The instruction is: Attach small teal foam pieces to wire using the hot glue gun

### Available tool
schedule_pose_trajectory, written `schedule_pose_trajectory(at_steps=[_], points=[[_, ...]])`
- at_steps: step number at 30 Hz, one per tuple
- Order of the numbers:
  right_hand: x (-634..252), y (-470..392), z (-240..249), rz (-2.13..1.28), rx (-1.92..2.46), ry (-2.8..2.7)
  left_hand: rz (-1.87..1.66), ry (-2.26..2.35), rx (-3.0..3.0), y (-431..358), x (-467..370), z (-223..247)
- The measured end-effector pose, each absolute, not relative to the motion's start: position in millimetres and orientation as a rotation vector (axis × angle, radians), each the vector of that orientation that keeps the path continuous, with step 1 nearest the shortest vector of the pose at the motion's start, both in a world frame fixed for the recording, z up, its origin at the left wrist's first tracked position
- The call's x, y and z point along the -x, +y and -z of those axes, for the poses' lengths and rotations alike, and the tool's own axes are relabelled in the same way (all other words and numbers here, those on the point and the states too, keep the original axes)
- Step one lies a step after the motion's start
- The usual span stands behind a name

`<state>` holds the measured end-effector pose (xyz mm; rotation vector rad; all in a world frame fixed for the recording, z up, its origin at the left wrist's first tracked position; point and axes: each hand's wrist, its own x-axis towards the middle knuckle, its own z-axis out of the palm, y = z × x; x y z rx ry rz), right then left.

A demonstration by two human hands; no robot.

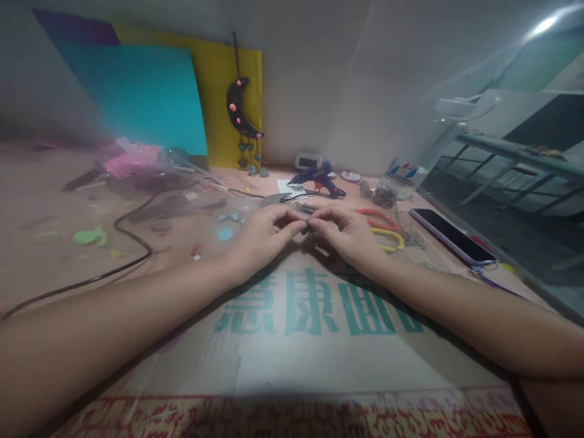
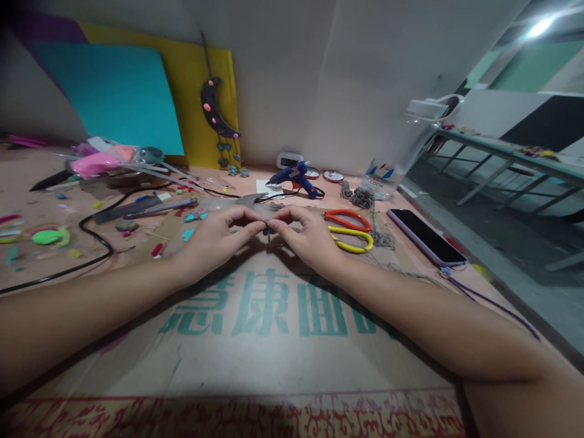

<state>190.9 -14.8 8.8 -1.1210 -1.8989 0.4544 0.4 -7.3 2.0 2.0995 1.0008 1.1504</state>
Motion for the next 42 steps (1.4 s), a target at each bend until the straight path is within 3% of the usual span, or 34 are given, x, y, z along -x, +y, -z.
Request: schedule_pose_trajectory(at_steps=[12, 18, 42], points=[[-192.0, -14.5, -9.2, -0.528, 1.117, -1.896, -1.12, 1.009, -2.072, -11.0, -0.5, -6.1], [-190.9, -11.9, -4.1, -0.766, 0.998, -1.846, -1.146, 1.065, -1.935, -9.6, -1.7, -7.6], [-186.9, -17.5, -7.4, -0.562, 1.191, -1.91, -1.191, 1.15, -1.848, -7.6, -0.7, -6.1]])
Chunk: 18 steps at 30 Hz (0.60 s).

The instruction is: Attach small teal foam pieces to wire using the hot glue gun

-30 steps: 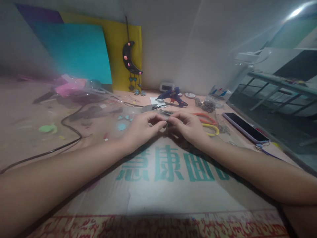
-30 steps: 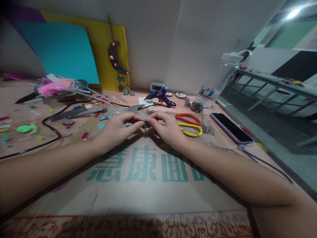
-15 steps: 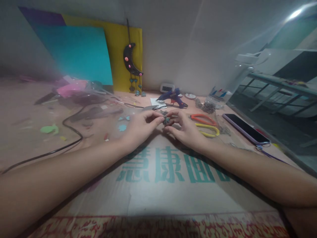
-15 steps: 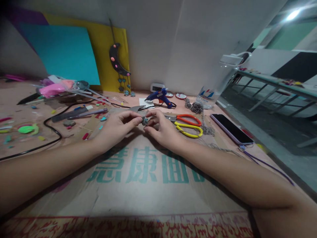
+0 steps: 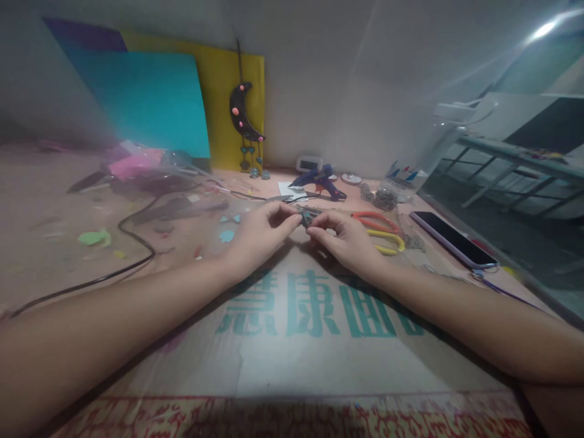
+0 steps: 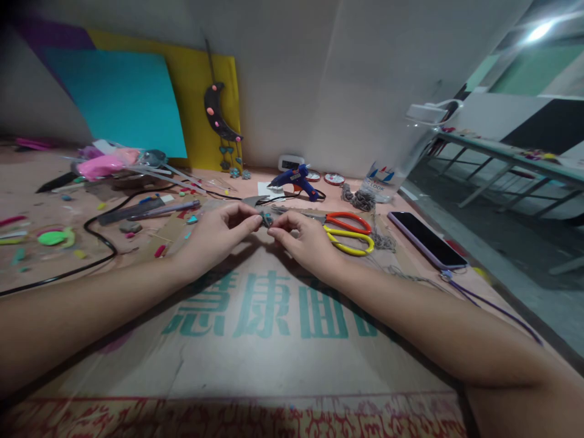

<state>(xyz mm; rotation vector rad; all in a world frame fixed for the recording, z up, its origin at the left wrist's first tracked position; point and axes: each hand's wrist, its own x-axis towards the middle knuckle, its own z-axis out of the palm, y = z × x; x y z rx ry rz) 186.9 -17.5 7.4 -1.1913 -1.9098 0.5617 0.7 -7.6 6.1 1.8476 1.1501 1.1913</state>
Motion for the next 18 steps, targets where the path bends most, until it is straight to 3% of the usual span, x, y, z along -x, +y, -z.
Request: schedule_pose_trajectory(at_steps=[18], points=[[-184.1, -20.1, -10.3, -0.558, 1.191, -1.965, -1.215, 1.132, -1.858, -4.2, 0.8, -2.2]])
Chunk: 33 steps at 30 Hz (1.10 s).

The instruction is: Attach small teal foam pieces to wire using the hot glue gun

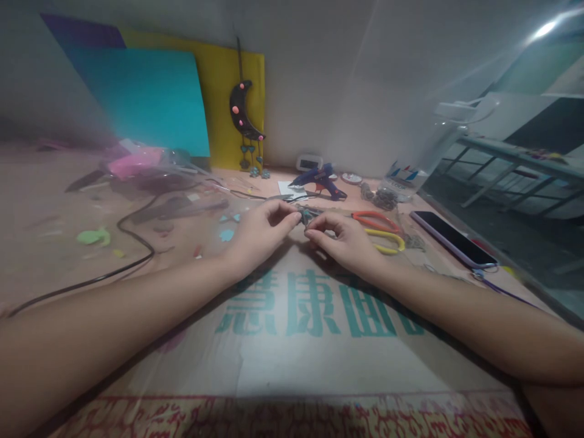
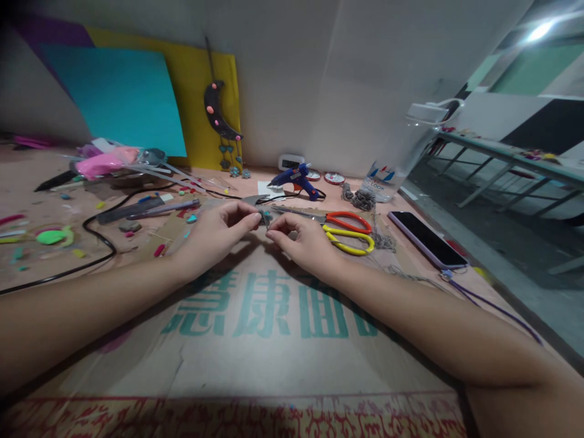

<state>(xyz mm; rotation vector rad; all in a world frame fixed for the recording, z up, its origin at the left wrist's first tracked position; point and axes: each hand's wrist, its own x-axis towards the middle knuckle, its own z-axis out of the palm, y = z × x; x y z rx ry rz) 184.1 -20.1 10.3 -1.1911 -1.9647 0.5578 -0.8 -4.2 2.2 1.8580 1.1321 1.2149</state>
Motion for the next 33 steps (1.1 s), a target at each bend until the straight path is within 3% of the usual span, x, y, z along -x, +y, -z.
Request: schedule_pose_trajectory(at_steps=[12, 33], points=[[-193.5, -13.6, -6.8, -0.55, 1.01, -1.822, -1.173, 1.085, -1.968, -9.5, -2.1, -5.5], [-192.2, -14.5, -7.8, -0.74, 1.094, -1.801, -1.097, 1.008, -2.108, -9.8, 0.0, -3.1]])
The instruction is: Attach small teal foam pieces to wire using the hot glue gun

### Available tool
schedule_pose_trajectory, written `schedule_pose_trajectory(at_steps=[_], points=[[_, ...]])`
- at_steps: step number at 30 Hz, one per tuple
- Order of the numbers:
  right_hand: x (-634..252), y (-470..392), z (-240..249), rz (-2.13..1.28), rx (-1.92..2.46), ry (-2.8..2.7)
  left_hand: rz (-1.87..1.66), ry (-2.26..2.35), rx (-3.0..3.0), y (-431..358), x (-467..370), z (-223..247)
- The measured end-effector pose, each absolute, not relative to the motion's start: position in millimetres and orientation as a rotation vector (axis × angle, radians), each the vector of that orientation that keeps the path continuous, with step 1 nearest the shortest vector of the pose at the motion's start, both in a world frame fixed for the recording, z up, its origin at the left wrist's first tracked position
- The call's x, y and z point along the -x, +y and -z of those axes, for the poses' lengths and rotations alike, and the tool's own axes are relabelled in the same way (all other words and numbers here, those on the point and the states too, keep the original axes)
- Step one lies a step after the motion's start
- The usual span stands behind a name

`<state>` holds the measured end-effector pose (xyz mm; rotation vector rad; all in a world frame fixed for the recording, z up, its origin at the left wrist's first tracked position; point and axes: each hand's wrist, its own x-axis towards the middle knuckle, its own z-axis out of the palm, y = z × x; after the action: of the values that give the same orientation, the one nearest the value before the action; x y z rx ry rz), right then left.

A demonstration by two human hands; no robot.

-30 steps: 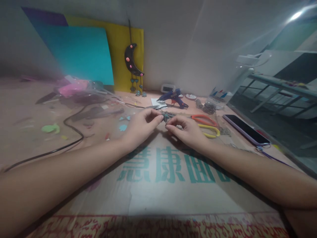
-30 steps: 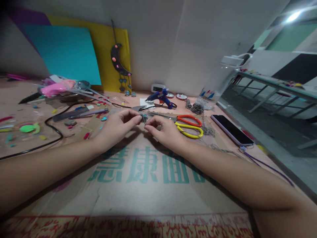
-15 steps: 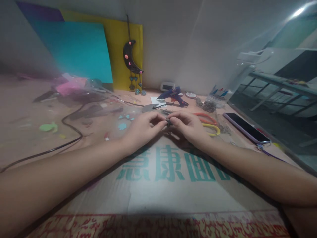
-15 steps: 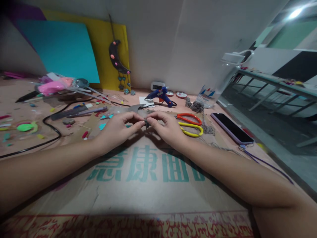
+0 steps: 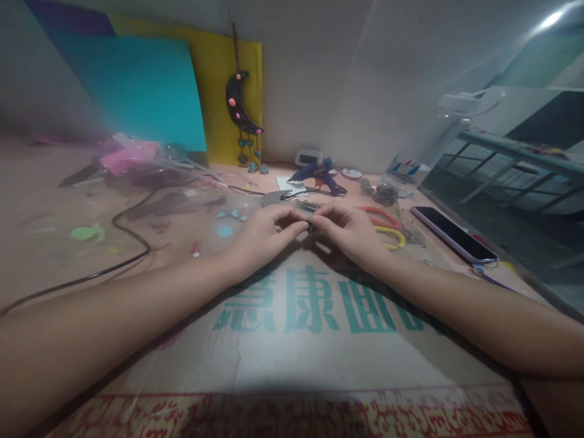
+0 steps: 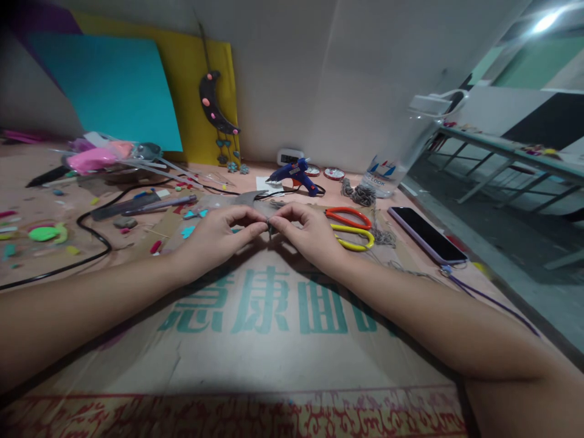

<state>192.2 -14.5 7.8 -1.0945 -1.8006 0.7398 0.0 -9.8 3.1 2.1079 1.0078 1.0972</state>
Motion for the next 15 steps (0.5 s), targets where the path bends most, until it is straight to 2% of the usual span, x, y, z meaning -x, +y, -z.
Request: schedule_pose_trajectory(at_steps=[6, 15], points=[[-191.1, -13.0, -3.5, -0.918, 1.041, -1.728, -1.133, 1.087, -1.91, -9.4, -2.1, -7.3], [-190.2, -16.1, -10.2, -0.567, 1.181, -1.926, -1.109, 1.024, -1.834, -4.2, -0.6, -3.0]])
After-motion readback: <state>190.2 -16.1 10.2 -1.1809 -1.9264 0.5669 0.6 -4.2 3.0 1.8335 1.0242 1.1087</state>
